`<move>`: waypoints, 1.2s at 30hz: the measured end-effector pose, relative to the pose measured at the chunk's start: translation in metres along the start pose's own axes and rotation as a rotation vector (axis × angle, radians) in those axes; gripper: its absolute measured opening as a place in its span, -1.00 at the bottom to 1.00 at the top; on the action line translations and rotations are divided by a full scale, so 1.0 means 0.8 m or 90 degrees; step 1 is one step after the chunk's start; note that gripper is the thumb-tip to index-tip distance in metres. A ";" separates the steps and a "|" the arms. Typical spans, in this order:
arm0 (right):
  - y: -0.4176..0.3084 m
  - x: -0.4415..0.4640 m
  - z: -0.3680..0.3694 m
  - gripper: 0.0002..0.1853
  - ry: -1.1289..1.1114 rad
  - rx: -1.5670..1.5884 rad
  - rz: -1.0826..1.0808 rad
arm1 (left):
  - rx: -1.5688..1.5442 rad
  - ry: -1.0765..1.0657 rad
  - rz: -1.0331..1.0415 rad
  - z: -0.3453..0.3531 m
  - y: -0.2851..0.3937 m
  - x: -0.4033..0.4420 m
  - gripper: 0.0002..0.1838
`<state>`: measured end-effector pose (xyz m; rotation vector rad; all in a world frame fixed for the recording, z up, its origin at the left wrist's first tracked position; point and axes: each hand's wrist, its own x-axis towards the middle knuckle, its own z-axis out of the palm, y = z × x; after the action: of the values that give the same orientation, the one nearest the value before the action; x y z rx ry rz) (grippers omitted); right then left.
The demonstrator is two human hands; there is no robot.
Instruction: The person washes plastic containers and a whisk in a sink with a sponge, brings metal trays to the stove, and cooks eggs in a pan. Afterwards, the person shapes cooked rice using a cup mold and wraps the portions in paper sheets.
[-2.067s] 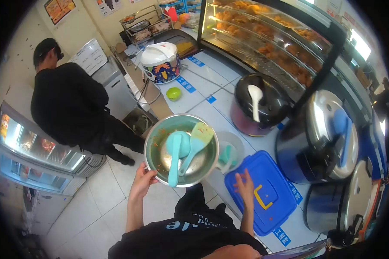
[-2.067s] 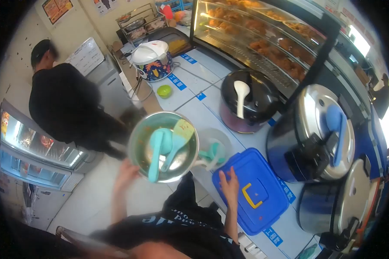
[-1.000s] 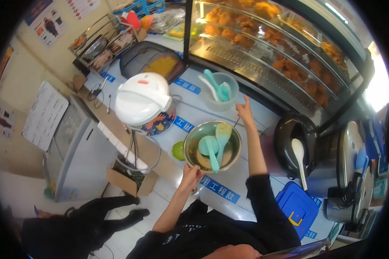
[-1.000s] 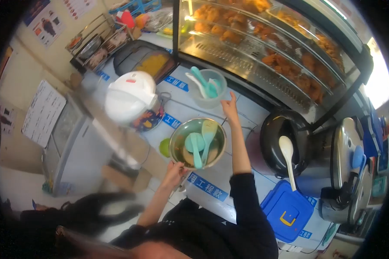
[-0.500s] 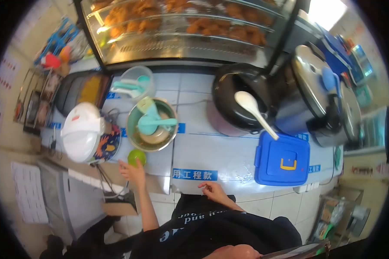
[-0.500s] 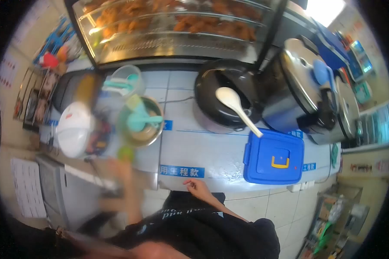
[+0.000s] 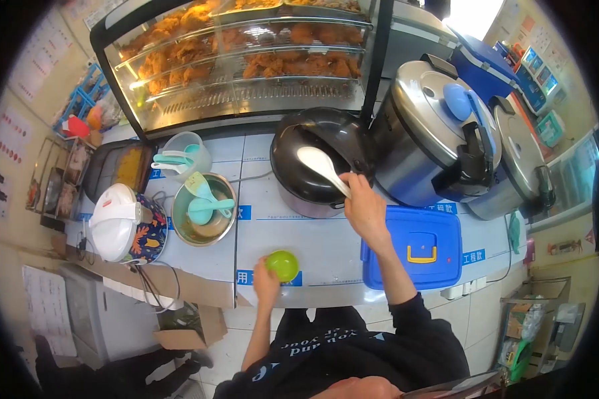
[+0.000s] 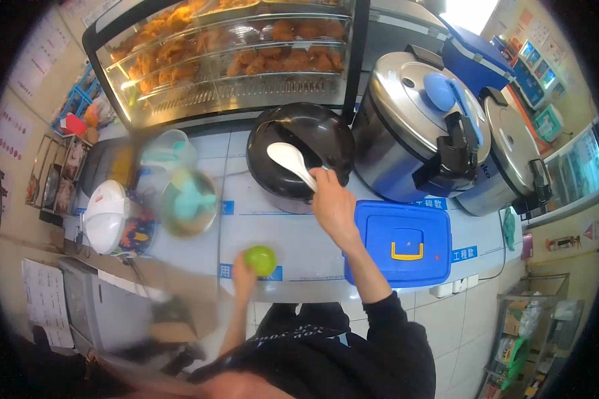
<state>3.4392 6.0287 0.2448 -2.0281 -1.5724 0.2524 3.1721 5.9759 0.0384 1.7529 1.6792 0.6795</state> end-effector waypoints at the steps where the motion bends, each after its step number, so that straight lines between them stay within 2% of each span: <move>1: 0.009 -0.011 -0.007 -0.62 0.041 0.058 -0.045 | 0.002 0.005 0.003 0.011 0.013 -0.002 -0.46; 2: 0.022 -0.026 -0.019 -0.62 0.046 0.058 -0.051 | 0.073 -0.024 -0.057 0.023 0.026 0.000 -0.46; 3: 0.040 -0.042 -0.032 -0.70 0.002 0.183 0.019 | 0.142 -0.051 -0.116 0.036 0.041 0.005 -0.44; 4: 0.061 -0.059 -0.045 -0.78 -0.042 0.309 0.089 | 0.138 -0.042 -0.110 0.038 0.073 0.010 -0.44; 6: 0.124 -0.101 -0.056 -0.82 -0.011 0.460 0.077 | 0.131 0.272 0.086 0.011 0.166 0.018 -0.45; 7: 0.144 -0.118 -0.060 -0.82 -0.017 0.461 0.079 | 0.079 0.261 0.161 0.005 0.213 0.035 -0.45; 8: 0.162 -0.136 -0.067 -0.87 -0.035 0.490 0.171 | 0.026 0.247 0.230 0.003 0.259 0.057 -0.43; 9: 0.175 -0.152 -0.071 -0.90 -0.049 0.517 0.261 | 0.062 0.240 0.216 0.012 0.302 0.075 -0.46; 11: 0.188 -0.178 -0.075 -0.90 -0.051 0.483 0.255 | 0.107 0.190 0.169 0.034 0.354 0.120 -0.49; 12: 0.193 -0.188 -0.076 -0.90 -0.046 0.449 0.247 | 0.114 0.145 0.135 0.049 0.363 0.137 -0.48; 14: 0.202 -0.201 -0.071 -0.88 -0.011 0.469 0.211 | 0.114 0.154 0.116 0.068 0.368 0.152 -0.49; 16: 0.201 -0.210 -0.070 -0.88 -0.057 0.495 0.218 | 0.129 0.149 0.098 0.075 0.366 0.164 -0.50; 18: 0.198 -0.212 -0.068 -0.87 -0.086 0.509 0.248 | 0.108 0.205 0.091 0.079 0.358 0.170 -0.57; 20: 0.189 -0.202 -0.069 -0.85 -0.085 0.476 0.220 | 0.094 0.204 0.084 0.080 0.353 0.175 -0.57; 26: 0.180 -0.167 -0.062 -0.85 -0.106 0.439 0.169 | 0.125 0.085 0.070 0.036 0.375 0.191 -0.51; 27: 0.176 -0.163 -0.060 -0.85 -0.110 0.443 0.174 | 0.094 0.085 0.094 0.022 0.379 0.200 -0.47; 28: 0.172 -0.159 -0.060 -0.84 -0.108 0.426 0.195 | 0.057 0.034 0.111 0.010 0.371 0.228 -0.44; 29: 0.170 -0.157 -0.060 -0.84 -0.107 0.405 0.215 | -0.002 -0.074 0.086 -0.021 0.386 0.243 -0.39; 31: 0.168 -0.160 -0.056 -0.83 -0.108 0.409 0.235 | -0.073 -0.150 0.119 -0.066 0.396 0.289 -0.22; 32: 0.167 -0.161 -0.051 -0.83 -0.097 0.419 0.245 | -0.114 -0.203 0.076 -0.098 0.416 0.295 -0.15; 33: 0.168 -0.164 -0.046 -0.83 -0.101 0.423 0.251 | -0.020 -0.188 0.045 -0.129 0.440 0.303 -0.09; 34: 0.172 -0.170 -0.041 -0.83 -0.095 0.416 0.260 | -0.050 -0.216 0.018 -0.139 0.423 0.348 -0.03; 35: 0.174 -0.177 -0.034 -0.83 -0.089 0.412 0.269 | -0.076 -0.336 -0.012 -0.168 0.449 0.345 0.00; 36: 0.174 -0.184 -0.027 -0.83 -0.088 0.417 0.277 | -0.088 -0.245 -0.007 -0.168 0.429 0.387 0.00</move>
<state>3.5218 5.8620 0.1621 -1.8031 -0.9160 0.9533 3.3287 6.2920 0.3659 1.6517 1.3460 0.4095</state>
